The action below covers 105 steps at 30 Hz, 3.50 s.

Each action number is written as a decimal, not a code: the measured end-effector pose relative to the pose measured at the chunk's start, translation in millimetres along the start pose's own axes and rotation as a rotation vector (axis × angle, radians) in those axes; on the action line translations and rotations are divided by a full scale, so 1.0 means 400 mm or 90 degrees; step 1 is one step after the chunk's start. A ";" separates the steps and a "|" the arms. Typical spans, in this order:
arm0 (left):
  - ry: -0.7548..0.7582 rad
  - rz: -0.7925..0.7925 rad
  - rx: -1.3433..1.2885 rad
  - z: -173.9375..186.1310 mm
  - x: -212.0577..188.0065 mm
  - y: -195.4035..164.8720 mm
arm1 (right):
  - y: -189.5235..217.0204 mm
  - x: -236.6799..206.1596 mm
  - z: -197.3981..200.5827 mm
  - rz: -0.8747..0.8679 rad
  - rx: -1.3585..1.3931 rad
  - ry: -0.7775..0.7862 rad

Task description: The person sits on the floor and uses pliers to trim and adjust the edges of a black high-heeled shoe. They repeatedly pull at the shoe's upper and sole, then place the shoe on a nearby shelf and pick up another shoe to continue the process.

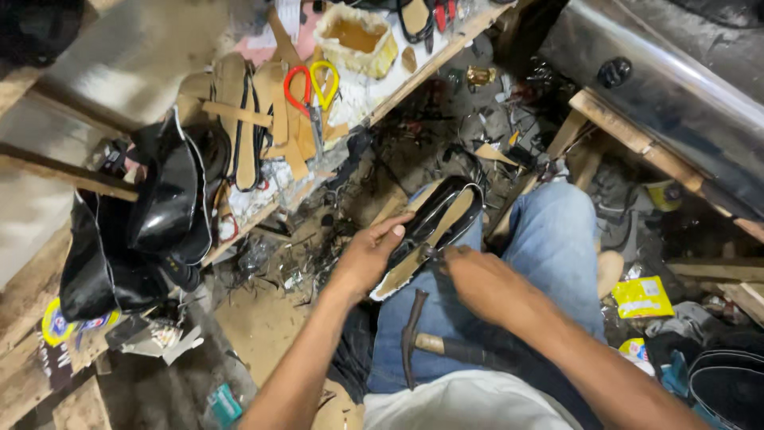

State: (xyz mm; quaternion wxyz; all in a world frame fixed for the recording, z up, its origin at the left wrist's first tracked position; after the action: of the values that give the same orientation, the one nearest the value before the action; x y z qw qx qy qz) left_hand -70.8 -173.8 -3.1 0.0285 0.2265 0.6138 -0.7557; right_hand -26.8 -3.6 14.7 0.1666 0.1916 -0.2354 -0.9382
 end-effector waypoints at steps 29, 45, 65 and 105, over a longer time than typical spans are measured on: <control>-0.055 -0.009 0.064 -0.010 0.000 0.036 | 0.002 0.045 -0.024 0.023 -0.075 -0.026; -0.067 -0.024 0.366 -0.042 0.048 -0.021 | -0.065 -0.053 -0.047 -0.066 -0.053 0.046; 0.092 -0.186 0.407 -0.172 0.094 -0.118 | -0.033 -0.074 -0.060 -0.228 1.026 0.235; -0.112 0.098 0.147 0.114 -0.272 0.166 | 0.201 0.447 0.293 0.104 -0.362 -0.324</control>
State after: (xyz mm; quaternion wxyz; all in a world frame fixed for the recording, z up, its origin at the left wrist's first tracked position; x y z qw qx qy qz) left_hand 34.0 -258.7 -16.2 0.1140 0.2078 0.4990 -0.8335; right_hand -215.9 -98.5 100.8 0.2231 -0.1206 -0.0145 -0.9672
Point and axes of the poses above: each hand's wrist, its own x-axis towards the middle knuckle, its own z-axis out of the back of the hand, y = z × x, the point moved 7 cm from there along x, towards the middle knuckle, and after that the axes turned 7 degrees about -x, right-handed, at the moved point
